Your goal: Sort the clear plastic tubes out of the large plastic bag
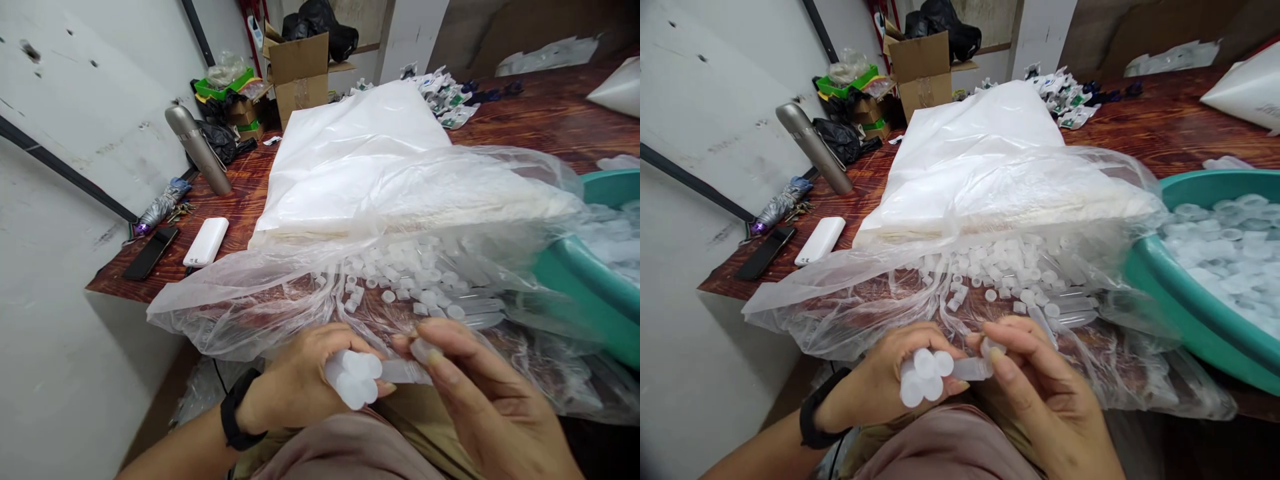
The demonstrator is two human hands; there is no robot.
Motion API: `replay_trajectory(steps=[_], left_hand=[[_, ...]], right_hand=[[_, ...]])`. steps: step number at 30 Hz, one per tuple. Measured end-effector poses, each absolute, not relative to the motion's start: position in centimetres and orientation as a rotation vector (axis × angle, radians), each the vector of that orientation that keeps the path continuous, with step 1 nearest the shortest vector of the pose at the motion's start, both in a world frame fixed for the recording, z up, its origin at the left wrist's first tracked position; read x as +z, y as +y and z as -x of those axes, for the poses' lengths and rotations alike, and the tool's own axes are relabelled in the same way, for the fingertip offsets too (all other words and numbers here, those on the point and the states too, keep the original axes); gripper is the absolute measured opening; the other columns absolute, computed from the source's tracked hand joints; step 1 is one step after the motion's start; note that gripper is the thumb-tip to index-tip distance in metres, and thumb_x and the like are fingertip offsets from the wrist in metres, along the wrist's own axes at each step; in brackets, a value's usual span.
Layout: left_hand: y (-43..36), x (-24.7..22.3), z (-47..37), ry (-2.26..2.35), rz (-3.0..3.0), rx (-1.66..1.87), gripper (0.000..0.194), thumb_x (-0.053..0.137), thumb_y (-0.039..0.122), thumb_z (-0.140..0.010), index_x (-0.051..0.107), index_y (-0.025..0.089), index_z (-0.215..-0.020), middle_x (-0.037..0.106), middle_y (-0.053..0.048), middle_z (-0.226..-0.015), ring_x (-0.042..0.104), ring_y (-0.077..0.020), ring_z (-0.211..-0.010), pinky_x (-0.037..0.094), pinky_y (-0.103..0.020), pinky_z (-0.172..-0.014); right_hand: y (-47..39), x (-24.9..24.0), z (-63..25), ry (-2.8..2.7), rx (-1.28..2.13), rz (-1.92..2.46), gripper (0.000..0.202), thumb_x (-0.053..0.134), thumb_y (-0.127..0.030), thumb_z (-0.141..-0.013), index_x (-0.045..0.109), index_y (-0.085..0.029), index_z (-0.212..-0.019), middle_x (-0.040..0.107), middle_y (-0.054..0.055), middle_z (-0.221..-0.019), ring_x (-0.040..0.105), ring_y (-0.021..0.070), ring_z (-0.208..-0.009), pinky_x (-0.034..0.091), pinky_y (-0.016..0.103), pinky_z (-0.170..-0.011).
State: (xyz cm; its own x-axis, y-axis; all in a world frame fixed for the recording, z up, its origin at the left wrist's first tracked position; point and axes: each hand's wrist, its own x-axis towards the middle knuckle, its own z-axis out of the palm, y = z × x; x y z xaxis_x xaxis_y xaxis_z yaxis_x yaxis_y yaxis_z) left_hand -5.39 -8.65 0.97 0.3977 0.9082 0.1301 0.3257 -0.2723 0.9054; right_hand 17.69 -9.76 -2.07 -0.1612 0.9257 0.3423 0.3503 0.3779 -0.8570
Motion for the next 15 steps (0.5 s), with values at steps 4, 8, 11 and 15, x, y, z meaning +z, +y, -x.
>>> replay_trajectory(steps=[4,8,11,15], left_hand=[[-9.3,0.9,4.8,1.135,-1.547,0.888,0.023,0.091,0.027,-0.080,0.075,0.016,-0.091,0.080,-0.003,-0.087,0.068,-0.0127,-0.069,0.053,-0.021,-0.064],[-9.4,1.3,5.3,1.136,-1.478,0.852,0.023,0.091,0.026,-0.079,0.074,0.016,-0.090,0.081,-0.004,-0.088,0.067,-0.0119,-0.067,0.052,-0.020,-0.061],[-9.5,1.4,5.7,1.117,-1.573,0.883,0.021,0.090,0.025,-0.082,0.075,0.016,-0.094,0.081,-0.003,-0.089,0.068,-0.0115,-0.069,0.051,-0.020,-0.064],[-9.8,1.1,6.0,1.050,-1.822,0.955,0.020,0.088,0.024,-0.088,0.077,0.016,-0.103,0.081,-0.004,-0.092,0.071,-0.0133,-0.077,0.053,-0.023,-0.072]], right_hand=[[-9.9,-1.2,-17.7,-1.762,0.782,1.097,0.019,0.061,-0.030,-0.107,0.073,-0.036,-0.121,0.073,0.003,-0.114,0.079,0.0184,-0.106,0.066,0.022,-0.089],[-9.1,-0.2,-19.5,-2.024,0.650,1.019,0.027,0.065,-0.031,-0.104,0.073,-0.039,-0.128,0.076,0.003,-0.116,0.078,0.0190,-0.108,0.066,0.024,-0.094],[-8.8,-0.2,-21.2,-2.192,0.623,0.948,0.039,0.067,-0.028,-0.103,0.068,-0.042,-0.139,0.079,0.001,-0.123,0.080,0.0198,-0.111,0.066,0.026,-0.097],[-9.2,-0.6,-22.4,-2.316,0.631,0.931,0.045,0.069,-0.028,-0.102,0.069,-0.045,-0.143,0.080,0.000,-0.128,0.079,0.0253,-0.117,0.066,0.035,-0.102]])
